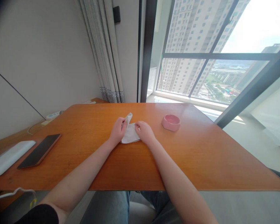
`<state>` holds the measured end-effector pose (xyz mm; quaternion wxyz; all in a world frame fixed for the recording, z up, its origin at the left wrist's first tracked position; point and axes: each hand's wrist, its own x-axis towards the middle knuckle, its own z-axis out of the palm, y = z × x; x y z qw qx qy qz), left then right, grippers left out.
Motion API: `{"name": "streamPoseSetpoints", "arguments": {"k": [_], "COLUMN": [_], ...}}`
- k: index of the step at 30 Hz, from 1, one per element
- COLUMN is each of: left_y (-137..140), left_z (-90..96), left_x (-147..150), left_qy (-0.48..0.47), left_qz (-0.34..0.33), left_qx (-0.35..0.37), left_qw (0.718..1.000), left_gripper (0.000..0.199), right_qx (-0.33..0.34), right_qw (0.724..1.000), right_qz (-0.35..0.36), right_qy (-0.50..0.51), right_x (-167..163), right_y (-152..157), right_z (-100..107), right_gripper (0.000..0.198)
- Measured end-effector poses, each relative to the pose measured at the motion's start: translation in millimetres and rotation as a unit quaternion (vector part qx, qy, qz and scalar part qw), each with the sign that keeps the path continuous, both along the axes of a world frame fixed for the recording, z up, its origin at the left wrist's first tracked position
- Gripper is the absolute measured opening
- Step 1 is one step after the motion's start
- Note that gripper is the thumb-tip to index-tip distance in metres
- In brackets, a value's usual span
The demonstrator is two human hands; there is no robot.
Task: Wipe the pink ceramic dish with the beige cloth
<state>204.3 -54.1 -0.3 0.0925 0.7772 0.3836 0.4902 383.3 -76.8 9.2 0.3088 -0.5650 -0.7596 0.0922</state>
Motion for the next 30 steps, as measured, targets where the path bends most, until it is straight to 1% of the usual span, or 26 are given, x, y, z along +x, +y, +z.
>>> {"name": "streamPoseSetpoints", "arguments": {"k": [1, 2, 3, 4, 6, 8, 9, 10, 11, 12, 13, 14, 15, 16, 17, 18, 19, 20, 21, 23, 24, 26, 28, 30], "left_y": [1, 2, 4, 7, 16, 27, 32, 35, 37, 36, 32, 28, 22, 16, 10, 6, 2, 0, -1, 0, 2, 7, 12, 19], "left_z": [-0.3, -1.0, -2.2, -3.8, -8.1, -12.5, -14.0, -14.7, -14.4, -13.0, -10.9, -8.2, -5.7, -3.7, -2.7, -2.9, -4.3, -6.7, -9.5, -14.7, -16.4, -17.3, -15.8, -13.7], "left_x": [-1, -2, -3, -5, -10, -17, -20, -23, -25, -26, -25, -23, -20, -16, -12, -8, -4, -1, 0, 1, 1, -3, -9, -16], "left_qy": [-0.026, -0.058, -0.096, -0.137, -0.226, -0.314, -0.350, -0.373, -0.378, -0.363, -0.331, -0.284, -0.226, -0.159, -0.084, -0.002, 0.081, 0.157, 0.218, 0.287, 0.300, 0.299, 0.278, 0.252], "left_qz": [0.013, 0.028, 0.045, 0.063, 0.103, 0.151, 0.180, 0.209, 0.233, 0.247, 0.245, 0.227, 0.191, 0.140, 0.080, 0.020, -0.032, -0.069, -0.091, -0.094, -0.088, -0.064, -0.008, 0.089], "left_qx": [0.003, 0.003, 0.000, -0.007, -0.028, -0.060, -0.072, -0.073, -0.059, -0.032, 0.004, 0.040, 0.067, 0.077, 0.069, 0.045, 0.010, -0.032, -0.073, -0.129, -0.139, -0.136, -0.137, -0.150], "left_qw": [1.000, 0.998, 0.994, 0.989, 0.968, 0.935, 0.916, 0.901, 0.894, 0.898, 0.911, 0.931, 0.953, 0.974, 0.991, 0.999, 0.996, 0.985, 0.969, 0.945, 0.940, 0.942, 0.951, 0.952], "left_gripper": [0.013, 0.013, 0.012, 0.011, 0.008, 0.006, 0.008, 0.012, 0.016, 0.021, 0.026, 0.030, 0.031, 0.031, 0.029, 0.028, 0.029, 0.031, 0.036, 0.045, 0.048, 0.046, 0.041, 0.040], "right_qx": [-0.033, -0.053, -0.062, -0.069, -0.090, -0.121, -0.133, -0.141, -0.146, -0.148, -0.148, -0.148, -0.147, -0.147, -0.146, -0.145, -0.144, -0.144, -0.143, -0.145, -0.146, -0.148, -0.152, -0.160], "right_qw": [0.998, 0.995, 0.992, 0.990, 0.985, 0.978, 0.974, 0.971, 0.968, 0.967, 0.966, 0.965, 0.964, 0.964, 0.964, 0.964, 0.966, 0.967, 0.968, 0.970, 0.971, 0.972, 0.971, 0.967], "right_qz": [0.042, 0.057, 0.055, 0.042, -0.004, -0.059, -0.085, -0.107, -0.123, -0.133, -0.139, -0.144, -0.147, -0.149, -0.147, -0.141, -0.132, -0.123, -0.115, -0.108, -0.108, -0.111, -0.120, -0.134], "right_qy": [-0.033, -0.068, -0.094, -0.116, -0.144, -0.158, -0.162, -0.163, -0.163, -0.163, -0.162, -0.163, -0.164, -0.167, -0.169, -0.171, -0.171, -0.171, -0.169, -0.161, -0.156, -0.146, -0.143, -0.147], "right_x": [-15, -26, -32, -33, -24, -8, 0, 7, 12, 15, 16, 15, 14, 13, 12, 11, 11, 11, 12, 13, 14, 16, 19, 23], "right_y": [-4, -6, -7, -6, 0, 9, 13, 16, 19, 20, 20, 20, 20, 19, 19, 18, 18, 18, 18, 19, 19, 19, 19, 20], "right_z": [-7, -14, -21, -26, -31, -30, -29, -27, -26, -25, -25, -24, -25, -25, -26, -26, -26, -26, -26, -26, -25, -23, -20, -16], "right_gripper": [0.025, 0.027, 0.031, 0.035, 0.039, 0.040, 0.040, 0.040, 0.039, 0.038, 0.038, 0.037, 0.036, 0.036, 0.036, 0.036, 0.036, 0.037, 0.037, 0.037, 0.037, 0.037, 0.034, 0.029]}}
